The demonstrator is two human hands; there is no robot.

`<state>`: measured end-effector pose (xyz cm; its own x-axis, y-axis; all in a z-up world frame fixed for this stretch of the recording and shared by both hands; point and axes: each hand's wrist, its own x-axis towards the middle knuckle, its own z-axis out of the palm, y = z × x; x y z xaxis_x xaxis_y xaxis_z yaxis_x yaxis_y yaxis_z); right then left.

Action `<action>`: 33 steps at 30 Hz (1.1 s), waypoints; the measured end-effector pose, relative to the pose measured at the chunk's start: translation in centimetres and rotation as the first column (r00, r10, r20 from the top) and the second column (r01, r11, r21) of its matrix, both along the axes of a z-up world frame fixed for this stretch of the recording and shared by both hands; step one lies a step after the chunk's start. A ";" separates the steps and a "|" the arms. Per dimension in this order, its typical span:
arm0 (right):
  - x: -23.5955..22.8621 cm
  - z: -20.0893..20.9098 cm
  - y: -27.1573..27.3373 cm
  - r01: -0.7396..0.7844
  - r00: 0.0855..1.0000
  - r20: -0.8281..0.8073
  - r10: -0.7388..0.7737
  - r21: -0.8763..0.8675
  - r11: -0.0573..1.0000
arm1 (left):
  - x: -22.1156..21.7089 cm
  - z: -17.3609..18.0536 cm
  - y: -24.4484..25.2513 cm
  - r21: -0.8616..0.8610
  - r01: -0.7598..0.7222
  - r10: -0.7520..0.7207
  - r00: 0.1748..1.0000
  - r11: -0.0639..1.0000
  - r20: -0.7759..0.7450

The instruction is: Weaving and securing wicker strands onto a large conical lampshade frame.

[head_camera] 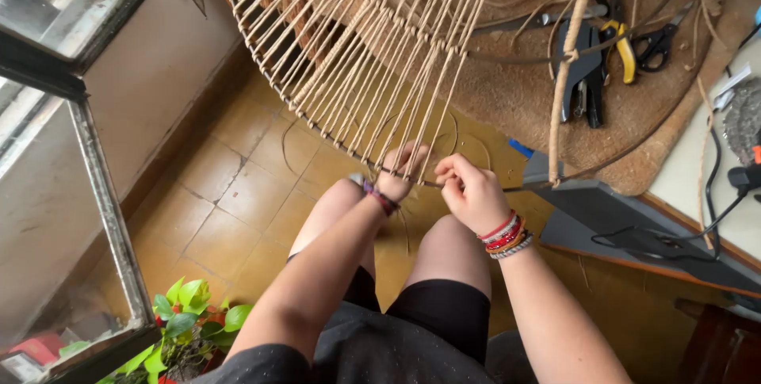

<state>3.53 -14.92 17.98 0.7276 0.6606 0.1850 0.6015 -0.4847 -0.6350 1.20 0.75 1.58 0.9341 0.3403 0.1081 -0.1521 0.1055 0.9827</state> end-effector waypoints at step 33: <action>24.3 -7.1 6.0 0.275 0.403 -0.133 0.905 0.961 0.019 | 12.5 32.1 6.0 0.986 -0.167 0.001 0.986 0.023 0.167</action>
<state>27.85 -8.91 10.89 0.6365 0.5929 0.4933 -0.4451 0.8047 -0.3929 13.69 6.71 33.67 0.8636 -0.0989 0.4944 -0.1702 -0.9802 0.1012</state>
